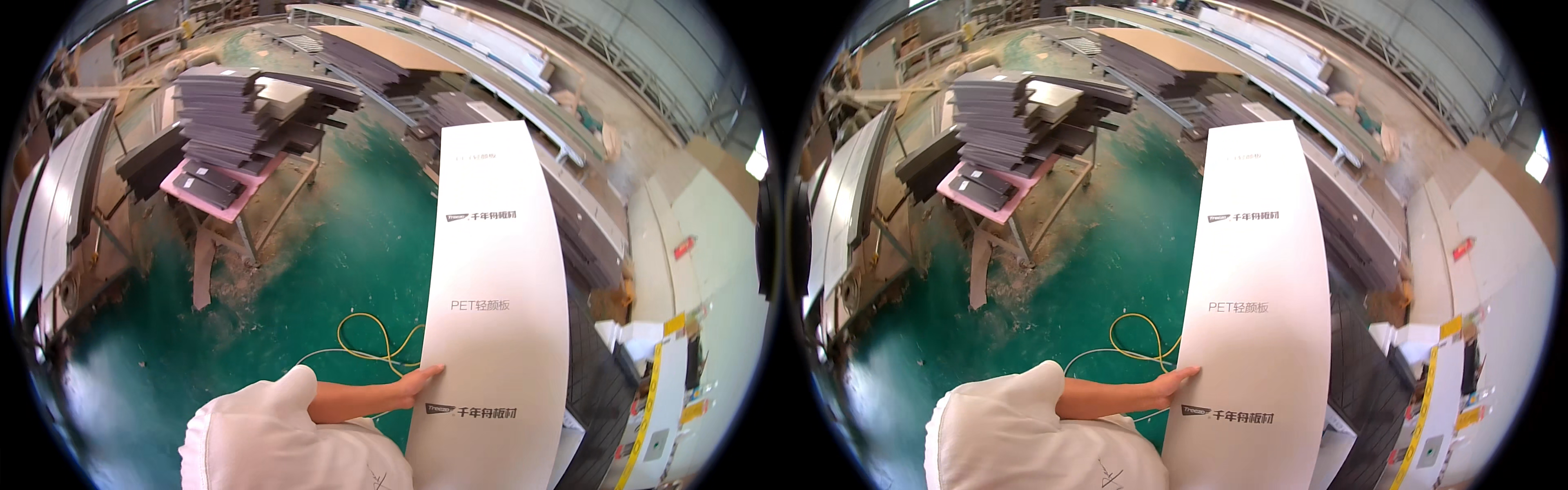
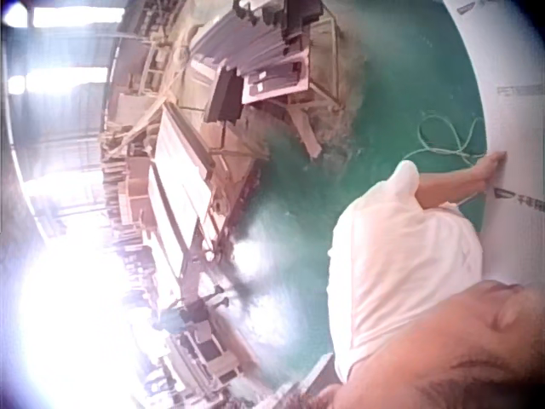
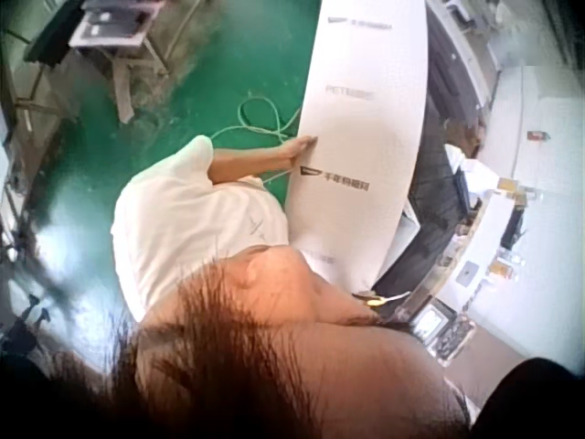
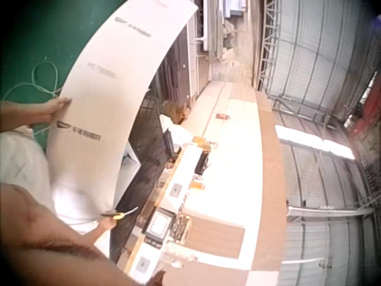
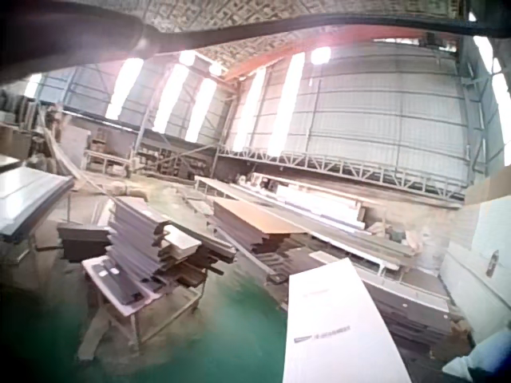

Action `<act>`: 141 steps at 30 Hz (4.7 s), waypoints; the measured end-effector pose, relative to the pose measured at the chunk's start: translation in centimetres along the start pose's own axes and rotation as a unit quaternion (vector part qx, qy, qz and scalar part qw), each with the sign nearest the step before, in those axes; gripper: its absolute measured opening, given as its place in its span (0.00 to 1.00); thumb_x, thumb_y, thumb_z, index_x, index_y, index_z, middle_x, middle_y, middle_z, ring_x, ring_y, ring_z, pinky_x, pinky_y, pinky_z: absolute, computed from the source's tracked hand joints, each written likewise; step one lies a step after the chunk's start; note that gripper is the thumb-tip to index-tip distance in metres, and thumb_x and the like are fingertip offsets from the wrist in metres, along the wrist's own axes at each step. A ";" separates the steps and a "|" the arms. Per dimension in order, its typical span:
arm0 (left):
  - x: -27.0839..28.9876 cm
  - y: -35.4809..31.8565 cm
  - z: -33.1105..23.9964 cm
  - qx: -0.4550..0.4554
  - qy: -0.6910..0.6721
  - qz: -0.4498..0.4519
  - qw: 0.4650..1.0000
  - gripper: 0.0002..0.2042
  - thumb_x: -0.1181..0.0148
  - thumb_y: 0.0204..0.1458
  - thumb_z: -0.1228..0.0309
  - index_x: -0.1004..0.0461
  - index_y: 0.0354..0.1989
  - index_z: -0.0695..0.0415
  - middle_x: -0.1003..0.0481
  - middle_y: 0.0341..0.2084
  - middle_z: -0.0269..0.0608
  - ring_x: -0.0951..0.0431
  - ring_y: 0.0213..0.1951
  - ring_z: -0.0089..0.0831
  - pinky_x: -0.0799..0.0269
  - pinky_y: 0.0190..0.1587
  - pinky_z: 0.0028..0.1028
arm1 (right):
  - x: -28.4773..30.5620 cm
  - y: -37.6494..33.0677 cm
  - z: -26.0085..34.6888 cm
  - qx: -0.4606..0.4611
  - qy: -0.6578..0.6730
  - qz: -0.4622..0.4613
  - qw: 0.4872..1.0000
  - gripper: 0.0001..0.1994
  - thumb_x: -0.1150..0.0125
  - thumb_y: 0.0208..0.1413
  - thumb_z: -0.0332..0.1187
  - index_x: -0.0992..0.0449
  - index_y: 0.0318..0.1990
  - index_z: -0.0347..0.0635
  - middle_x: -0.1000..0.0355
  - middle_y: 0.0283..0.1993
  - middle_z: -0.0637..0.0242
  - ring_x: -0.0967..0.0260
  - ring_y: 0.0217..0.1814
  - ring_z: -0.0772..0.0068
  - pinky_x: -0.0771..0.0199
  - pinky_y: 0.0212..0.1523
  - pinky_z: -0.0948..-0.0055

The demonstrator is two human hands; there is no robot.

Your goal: The person peels protective film off large white boards in a workshop. They use a yellow tool to lift the film edges and pull the film off by hand, repeating the process for multiple boards. The person also briefly handles a small white bottle at the end.

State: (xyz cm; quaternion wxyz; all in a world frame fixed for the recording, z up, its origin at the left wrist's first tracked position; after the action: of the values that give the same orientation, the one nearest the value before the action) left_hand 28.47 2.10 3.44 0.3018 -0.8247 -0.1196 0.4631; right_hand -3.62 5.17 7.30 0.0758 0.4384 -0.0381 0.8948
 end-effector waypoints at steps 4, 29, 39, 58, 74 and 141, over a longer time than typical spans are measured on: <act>-0.1 -10.1 -6.6 -0.081 -0.009 0.092 0.992 0.33 0.40 0.62 0.50 0.39 0.70 0.53 0.34 0.66 0.41 0.33 0.66 0.38 0.38 0.68 0.42 | -1.8 -5.3 6.4 0.066 0.008 0.022 0.998 0.18 0.37 0.63 0.40 0.24 0.42 0.28 0.23 0.31 0.52 0.24 0.33 0.60 0.25 0.33 0.59; 30.6 -62.4 3.0 -0.296 -0.184 -0.207 0.914 0.37 0.44 0.62 0.43 0.38 0.72 0.56 0.36 0.70 0.44 0.37 0.69 0.41 0.45 0.71 0.40 | 0.9 -37.8 17.2 0.267 0.088 0.107 0.954 0.15 0.38 0.63 0.34 0.28 0.45 0.26 0.25 0.31 0.53 0.28 0.30 0.62 0.26 0.30 0.60; 53.5 -77.1 7.2 -0.301 -0.251 -0.268 0.880 0.42 0.46 0.59 0.36 0.42 0.74 0.53 0.44 0.74 0.40 0.48 0.75 0.39 0.58 0.75 0.41 | 6.6 -53.0 21.0 0.236 0.148 0.063 0.958 0.15 0.38 0.63 0.32 0.29 0.47 0.26 0.26 0.32 0.53 0.30 0.28 0.63 0.26 0.29 0.61; 82.7 -107.5 13.4 -0.282 -0.356 -0.315 0.833 0.30 0.45 0.65 0.50 0.36 0.69 0.57 0.37 0.69 0.45 0.35 0.68 0.43 0.37 0.68 0.46 | -18.9 -102.5 37.1 0.429 0.052 0.303 0.849 0.20 0.40 0.63 0.44 0.24 0.44 0.30 0.25 0.28 0.52 0.28 0.27 0.58 0.27 0.28 0.58; 95.6 -122.5 20.0 -0.218 -0.307 -0.354 0.856 0.25 0.49 0.63 0.63 0.38 0.65 0.64 0.32 0.63 0.53 0.28 0.62 0.49 0.33 0.64 0.53 | -18.2 -111.0 20.7 0.196 -0.053 0.341 0.918 0.28 0.41 0.62 0.57 0.20 0.41 0.34 0.24 0.25 0.51 0.28 0.23 0.51 0.29 0.27 0.53; 118.9 -126.8 4.4 -0.174 0.031 -0.583 0.793 0.38 0.32 0.55 0.48 0.37 0.59 0.70 0.24 0.51 0.58 0.20 0.51 0.44 0.20 0.50 0.40 | -30.4 -138.6 22.9 -0.253 0.260 0.251 0.897 0.20 0.43 0.58 0.39 0.28 0.53 0.36 0.26 0.47 0.57 0.24 0.42 0.58 0.19 0.41 0.58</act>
State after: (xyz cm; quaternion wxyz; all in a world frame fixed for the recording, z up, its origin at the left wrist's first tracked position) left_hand 99.78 160.57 -3.34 0.3696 -0.6508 -0.6472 0.1450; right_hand 55.99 135.59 -2.42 -0.0359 0.1320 -0.3513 0.9262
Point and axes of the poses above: each hand's wrist, its own y-axis towards the middle knuckle, its own x-axis out of the back of the hand, z = x × y, the point moved 4 cm from there along y, towards the middle knuckle
